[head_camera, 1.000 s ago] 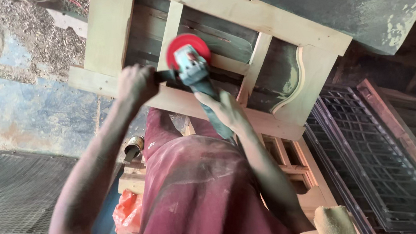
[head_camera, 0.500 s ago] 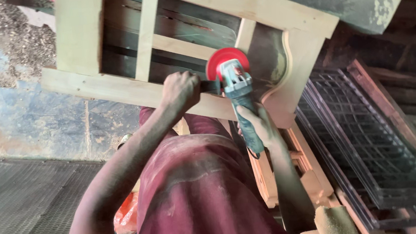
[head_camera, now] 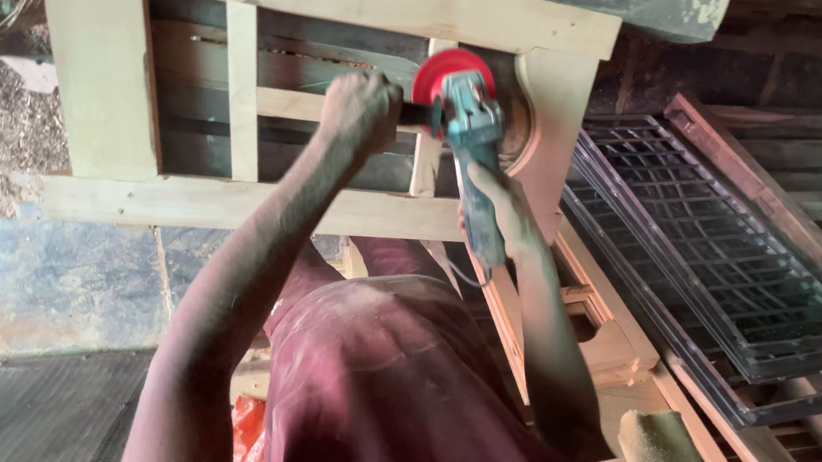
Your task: The person uses a handheld angle grinder with a sanding disc to smooth the surface of a wooden frame. They move the tool across the frame's edges and flat surfaces, then briefly pause to wipe away dust with their hands before resuming sanding.
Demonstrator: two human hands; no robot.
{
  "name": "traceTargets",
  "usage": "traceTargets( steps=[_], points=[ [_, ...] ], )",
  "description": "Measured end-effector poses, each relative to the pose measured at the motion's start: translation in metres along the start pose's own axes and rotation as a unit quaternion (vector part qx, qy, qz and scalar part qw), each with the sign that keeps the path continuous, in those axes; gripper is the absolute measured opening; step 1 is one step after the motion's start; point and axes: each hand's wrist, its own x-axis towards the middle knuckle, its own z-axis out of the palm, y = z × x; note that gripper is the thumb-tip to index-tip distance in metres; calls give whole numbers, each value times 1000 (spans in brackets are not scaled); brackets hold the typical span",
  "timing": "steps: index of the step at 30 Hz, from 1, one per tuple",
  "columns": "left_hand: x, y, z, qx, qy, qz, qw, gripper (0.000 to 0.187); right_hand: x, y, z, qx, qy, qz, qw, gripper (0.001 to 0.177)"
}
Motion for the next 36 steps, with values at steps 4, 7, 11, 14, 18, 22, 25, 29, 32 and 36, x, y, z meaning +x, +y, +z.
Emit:
traceTargets(
  steps=[4, 7, 11, 14, 18, 22, 25, 29, 32, 36],
  points=[
    [25, -16, -10, -15, 60, 20, 998, 7, 15, -23, 0, -11, 23, 9, 1000, 49],
    [15, -16, -2, -5, 59, 29, 998, 10, 11, -15, -2, -14, 16, -10, 1000, 51],
    [-28, 1, 14, -1, 61, 37, 997, 15, -14, 18, -4, -3, -6, 3, 1000, 49],
    [-76, 15, 28, -45, 24, 34, 998, 17, -43, 56, 0, 13, -2, 7, 1000, 43],
    [-125, 35, 40, -77, 5, 30, 997, 14, -78, 93, 4, 10, -3, 15, 1000, 39],
    [-159, 44, 46, -91, -56, 10, 994, 14, -102, 114, 11, -71, 29, 8, 997, 37],
    [-170, 45, 45, -86, -92, 14, 992, 16, -114, 122, 20, -91, 43, -9, 995, 36],
    [-166, 57, 51, -55, -112, 48, 991, 17, -123, 135, 16, -18, 56, 3, 998, 34],
    [-148, 80, 61, -43, -76, 84, 993, 12, -128, 148, -5, 31, 74, 0, 997, 33],
    [-108, 119, 69, -42, -104, 124, 986, 12, -135, 155, -43, 9, 114, -7, 993, 33]
  ],
)
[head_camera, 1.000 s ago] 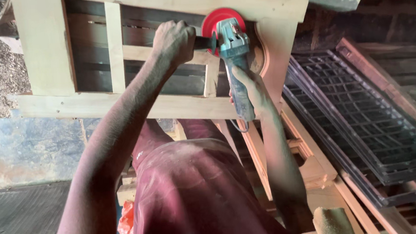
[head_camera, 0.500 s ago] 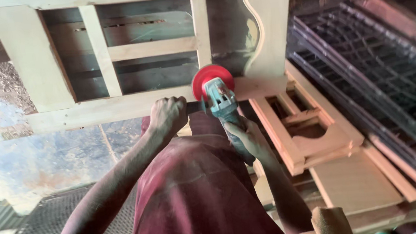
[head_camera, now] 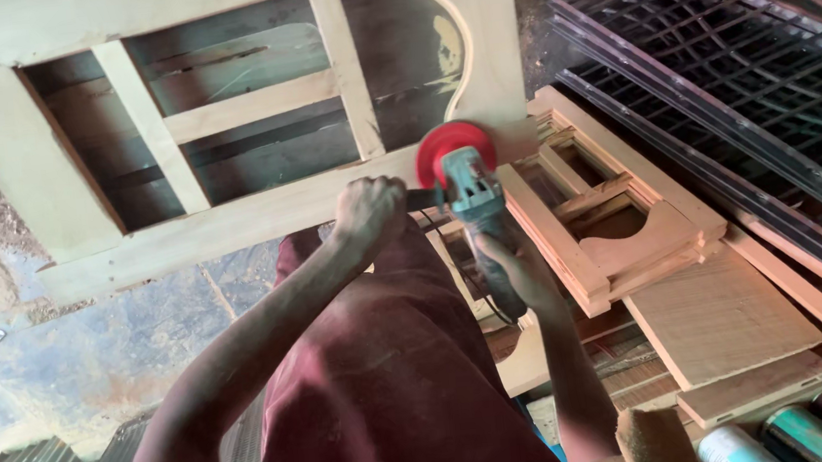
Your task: The person uses a handheld angle grinder with a sanding disc to smooth the surface of a wooden frame. They move the tool across the frame's edges and flat surfaces, then briefly pause to wipe away dust with their hands before resuming sanding.
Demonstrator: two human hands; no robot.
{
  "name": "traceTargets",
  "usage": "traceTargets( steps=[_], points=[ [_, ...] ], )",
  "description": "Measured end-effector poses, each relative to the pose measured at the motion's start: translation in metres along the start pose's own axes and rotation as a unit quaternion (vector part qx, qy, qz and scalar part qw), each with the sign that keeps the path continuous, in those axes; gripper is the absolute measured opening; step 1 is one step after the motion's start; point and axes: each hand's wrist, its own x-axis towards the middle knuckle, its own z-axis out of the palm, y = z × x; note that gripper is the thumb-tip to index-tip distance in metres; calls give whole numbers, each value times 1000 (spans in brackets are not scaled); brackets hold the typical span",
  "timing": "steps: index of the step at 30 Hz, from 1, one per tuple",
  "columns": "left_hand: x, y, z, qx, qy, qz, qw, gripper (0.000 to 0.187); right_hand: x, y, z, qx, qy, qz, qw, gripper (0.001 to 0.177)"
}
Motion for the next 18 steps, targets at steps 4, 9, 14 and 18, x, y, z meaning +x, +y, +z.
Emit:
traceTargets(
  steps=[4, 9, 14, 18],
  points=[
    [49, 33, -5, 22, 21, 46, 998, 13, 2, -3, -33, 68, 40, -2, 997, 39],
    [89, 51, -18, 26, 12, 47, 998, 15, 24, -17, -64, 95, 26, -27, 995, 35],
    [106, 42, -35, 36, 53, 36, 997, 13, 51, -38, -76, 103, 2, -22, 994, 38],
    [130, 27, -52, 37, 31, 23, 999, 15, 74, -65, -75, 86, 11, -15, 996, 41]
  ],
)
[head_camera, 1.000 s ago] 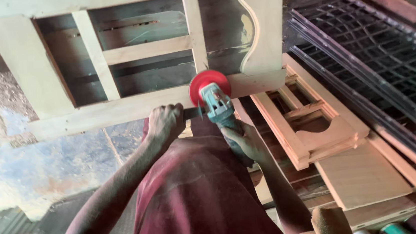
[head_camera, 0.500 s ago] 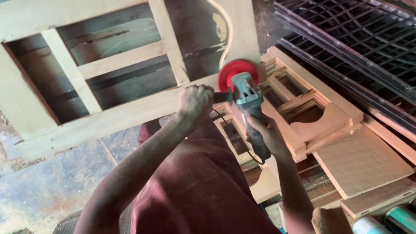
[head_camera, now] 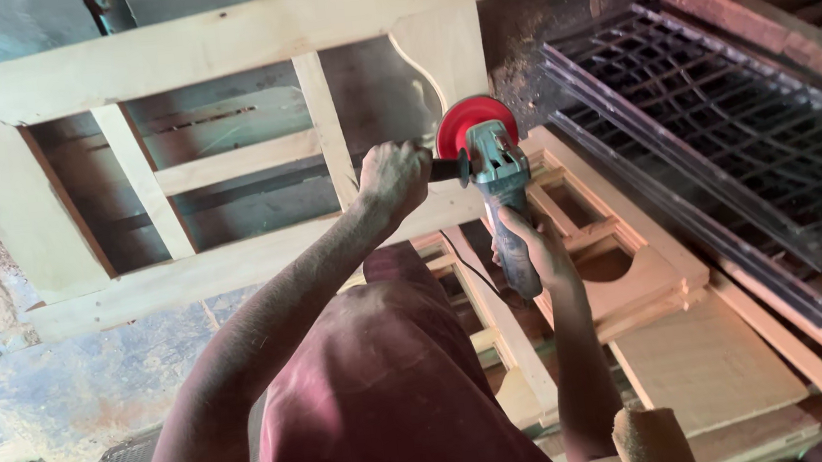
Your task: The person uses a handheld angle grinder with a sanding disc to smooth the surface of a wooden frame. They move the tool across the frame's edges and flat surfaces, then briefly pause to wipe away dust with their hands before resuming sanding.
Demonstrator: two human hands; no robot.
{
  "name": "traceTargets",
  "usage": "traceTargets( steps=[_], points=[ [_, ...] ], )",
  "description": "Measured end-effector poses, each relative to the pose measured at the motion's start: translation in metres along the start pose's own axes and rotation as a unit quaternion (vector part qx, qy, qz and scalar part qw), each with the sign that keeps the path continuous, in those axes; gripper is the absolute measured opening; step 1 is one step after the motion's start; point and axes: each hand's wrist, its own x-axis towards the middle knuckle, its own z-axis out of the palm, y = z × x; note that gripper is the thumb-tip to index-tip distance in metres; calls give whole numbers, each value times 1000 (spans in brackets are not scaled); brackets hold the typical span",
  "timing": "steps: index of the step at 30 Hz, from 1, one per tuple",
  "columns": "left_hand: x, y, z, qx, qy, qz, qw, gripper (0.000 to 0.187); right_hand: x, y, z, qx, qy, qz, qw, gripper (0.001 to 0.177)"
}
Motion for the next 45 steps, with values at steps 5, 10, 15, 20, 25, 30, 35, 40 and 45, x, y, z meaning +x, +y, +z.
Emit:
traceTargets(
  steps=[5, 10, 15, 20, 25, 30, 35, 40, 45],
  points=[
    [27, -28, -17, 24, 72, 6, 997, 15, 36, -33, 5, -13, -59, -40, 997, 47],
    [53, -59, -34, 22, 29, -33, 999, 13, 70, -67, 15, -39, -76, -39, 996, 48],
    [71, -82, -45, 56, 118, -33, 991, 11, 93, -98, 28, -53, -87, -42, 994, 48],
    [70, -104, -63, 13, 61, -93, 994, 8, 107, -111, 45, -65, -81, -32, 994, 47],
    [75, -106, -72, 32, 63, -81, 994, 7, 114, -118, 45, -72, -90, -30, 993, 52],
    [116, -94, -64, 30, 91, -60, 994, 10, 121, -134, 22, -79, -77, -37, 993, 55],
    [147, -71, -57, 42, 85, -57, 994, 14, 111, -142, 3, -85, -37, -45, 995, 59],
    [113, -50, -33, 36, 109, -21, 993, 10, 91, -112, -15, -69, -52, -30, 996, 59],
    [38, -17, -6, -2, 81, -10, 997, 21, 44, -47, -16, -40, -69, -16, 997, 56]
  ],
)
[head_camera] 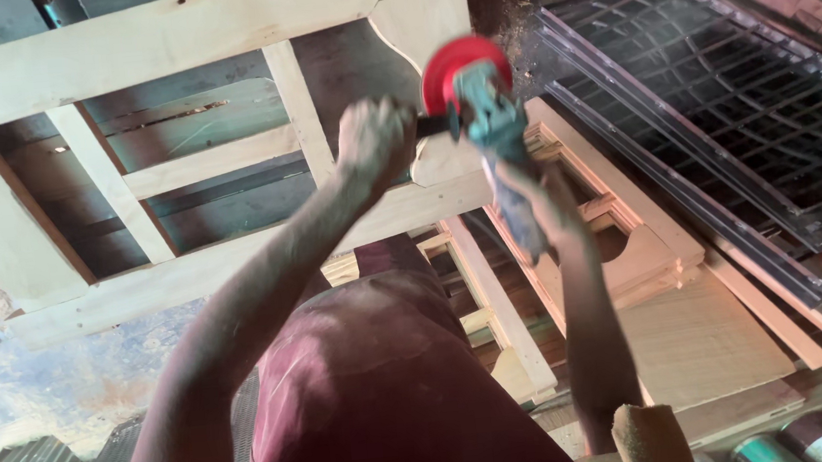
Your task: The person uses a handheld angle grinder with a sanding disc to smooth the surface of a wooden frame. They move the tool across the frame's edges and flat surfaces, then briefly pause to wipe away dust with their hands before resuming sanding.
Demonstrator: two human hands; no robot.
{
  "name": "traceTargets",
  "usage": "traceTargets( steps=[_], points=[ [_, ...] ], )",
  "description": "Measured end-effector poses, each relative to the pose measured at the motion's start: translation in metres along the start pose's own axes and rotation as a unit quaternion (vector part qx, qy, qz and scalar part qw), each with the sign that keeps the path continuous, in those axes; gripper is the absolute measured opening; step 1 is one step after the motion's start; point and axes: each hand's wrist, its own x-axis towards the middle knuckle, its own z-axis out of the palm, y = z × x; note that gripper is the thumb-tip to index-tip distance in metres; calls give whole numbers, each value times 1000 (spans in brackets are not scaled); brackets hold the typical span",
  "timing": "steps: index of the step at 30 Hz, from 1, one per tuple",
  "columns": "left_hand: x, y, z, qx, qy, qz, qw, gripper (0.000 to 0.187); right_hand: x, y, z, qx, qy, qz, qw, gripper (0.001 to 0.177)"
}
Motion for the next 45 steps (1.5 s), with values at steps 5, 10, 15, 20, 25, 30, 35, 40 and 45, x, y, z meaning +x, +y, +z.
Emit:
traceTargets(
  steps=[5, 10, 15, 20, 25, 30, 35, 40, 45],
  points=[
    [-59, 46, 11, -11, -187, -10, 982, 16, -68, 58, 9, 10, 43, -47, 998, 40],
    [-91, 79, 27, -25, -126, 54, 990, 18, -104, 102, 1, 97, 74, 43, 992, 24],
    [-101, 82, 33, -53, -158, 40, 985, 15, -116, 126, 5, 105, 88, 27, 990, 23],
    [-129, 56, 22, 1, -156, 45, 987, 21, -117, 134, 37, 67, 96, 26, 993, 24],
    [-176, 21, 16, -2, -148, 5, 989, 23, -115, 136, 84, 47, 61, 23, 997, 26],
    [-225, -18, 14, -24, -73, -26, 997, 19, -116, 132, 136, 2, 15, 11, 1000, 27],
    [-275, -56, 0, -57, -61, -63, 995, 14, -115, 128, 192, 3, -13, 38, 999, 28],
    [-329, -95, -7, -56, -51, -114, 991, 13, -109, 131, 246, -19, -58, 46, 997, 29],
    [-379, -141, -14, -56, 10, -158, 986, 16, -95, 132, 304, -76, -83, 48, 992, 32]
  ],
)
